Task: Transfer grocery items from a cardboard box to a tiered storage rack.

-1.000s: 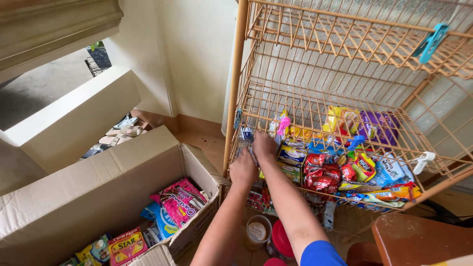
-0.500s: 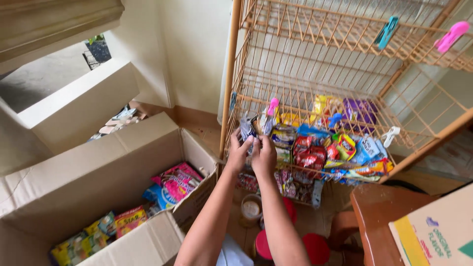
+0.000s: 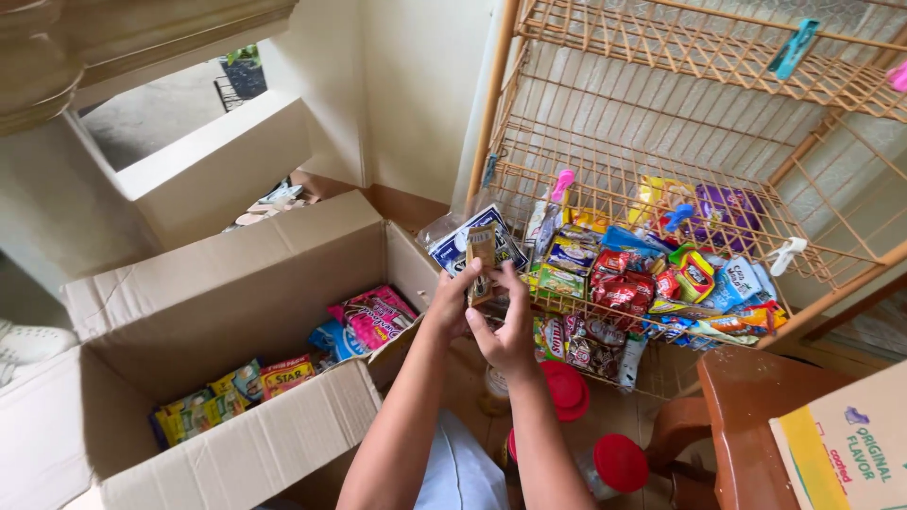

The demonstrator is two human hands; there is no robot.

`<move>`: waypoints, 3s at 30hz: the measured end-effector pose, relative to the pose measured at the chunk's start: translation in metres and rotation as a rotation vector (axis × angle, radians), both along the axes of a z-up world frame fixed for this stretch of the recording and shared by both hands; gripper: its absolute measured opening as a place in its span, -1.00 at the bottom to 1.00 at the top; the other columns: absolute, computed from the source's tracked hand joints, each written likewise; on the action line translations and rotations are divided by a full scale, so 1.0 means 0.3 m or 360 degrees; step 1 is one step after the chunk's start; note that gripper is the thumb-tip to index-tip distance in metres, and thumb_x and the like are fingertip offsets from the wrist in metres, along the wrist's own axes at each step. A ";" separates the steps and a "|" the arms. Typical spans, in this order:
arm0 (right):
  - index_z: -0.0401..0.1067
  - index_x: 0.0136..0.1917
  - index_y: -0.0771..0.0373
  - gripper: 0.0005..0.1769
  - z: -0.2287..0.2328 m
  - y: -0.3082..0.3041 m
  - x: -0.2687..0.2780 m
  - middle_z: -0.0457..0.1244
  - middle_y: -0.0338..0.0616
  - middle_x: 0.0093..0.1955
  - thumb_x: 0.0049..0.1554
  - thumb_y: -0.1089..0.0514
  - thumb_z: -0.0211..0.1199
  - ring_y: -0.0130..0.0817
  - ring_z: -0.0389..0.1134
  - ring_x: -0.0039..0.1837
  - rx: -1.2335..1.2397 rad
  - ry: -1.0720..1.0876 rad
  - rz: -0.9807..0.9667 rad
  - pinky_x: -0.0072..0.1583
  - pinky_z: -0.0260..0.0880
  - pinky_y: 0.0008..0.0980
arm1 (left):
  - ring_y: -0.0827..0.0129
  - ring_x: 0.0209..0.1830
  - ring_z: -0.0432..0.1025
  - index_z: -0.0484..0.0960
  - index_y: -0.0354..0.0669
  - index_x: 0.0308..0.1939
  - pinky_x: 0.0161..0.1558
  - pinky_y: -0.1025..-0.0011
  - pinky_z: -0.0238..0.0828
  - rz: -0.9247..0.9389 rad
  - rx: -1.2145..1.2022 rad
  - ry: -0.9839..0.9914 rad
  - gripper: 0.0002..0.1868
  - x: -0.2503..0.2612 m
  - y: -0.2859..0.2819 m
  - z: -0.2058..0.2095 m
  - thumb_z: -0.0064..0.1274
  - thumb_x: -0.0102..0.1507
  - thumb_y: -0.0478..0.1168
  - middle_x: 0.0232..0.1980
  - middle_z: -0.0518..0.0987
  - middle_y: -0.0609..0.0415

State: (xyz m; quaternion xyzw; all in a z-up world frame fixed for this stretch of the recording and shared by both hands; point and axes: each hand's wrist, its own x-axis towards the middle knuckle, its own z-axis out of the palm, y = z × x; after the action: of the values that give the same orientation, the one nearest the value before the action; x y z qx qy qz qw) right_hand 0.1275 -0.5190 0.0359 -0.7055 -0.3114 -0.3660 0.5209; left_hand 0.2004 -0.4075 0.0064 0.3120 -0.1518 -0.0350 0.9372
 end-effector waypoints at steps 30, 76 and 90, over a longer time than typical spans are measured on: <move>0.23 0.30 0.34 -0.72 -0.168 0.413 -0.024 0.28 -0.04 0.31 0.44 0.11 0.00 -0.34 0.36 0.27 0.0641 0.0598 0.0607 0.36 0.38 -0.36 | 0.47 0.00 0.54 0.55 -0.26 0.15 0.07 0.41 0.52 0.0969 0.0659 0.0107 -0.62 -0.367 0.745 0.029 0.23 0.29 -0.25 0.02 0.66 0.09; 0.41 0.20 0.22 -0.72 -0.606 1.167 0.453 0.39 -0.13 0.02 0.23 0.14 0.25 -0.39 0.38 0.06 -0.1733 0.1653 0.1366 0.10 0.44 -0.28 | 0.14 0.30 0.48 0.70 0.03 0.19 0.11 0.16 0.52 -0.0371 0.3601 0.1565 -0.65 -0.265 1.477 -0.429 0.10 0.32 -0.13 0.31 0.58 0.04; 0.33 0.37 0.21 -0.40 -0.647 1.122 0.487 0.32 0.10 0.32 0.23 -0.20 0.12 -0.04 0.34 0.37 -0.2373 0.1515 0.1311 0.33 0.33 -0.16 | 0.13 0.32 0.46 0.65 0.09 0.24 0.19 0.12 0.47 -0.0584 0.3560 0.1461 -0.46 -0.280 1.473 -0.369 0.23 0.23 0.14 0.34 0.56 0.09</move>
State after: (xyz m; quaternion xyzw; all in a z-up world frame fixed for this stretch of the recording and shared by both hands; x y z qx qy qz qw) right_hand 0.2737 -0.1825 -0.1582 -0.7641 -0.4423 0.4589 0.0994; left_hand 0.1163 0.0343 -0.1043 0.8784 0.2651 -0.3848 0.1001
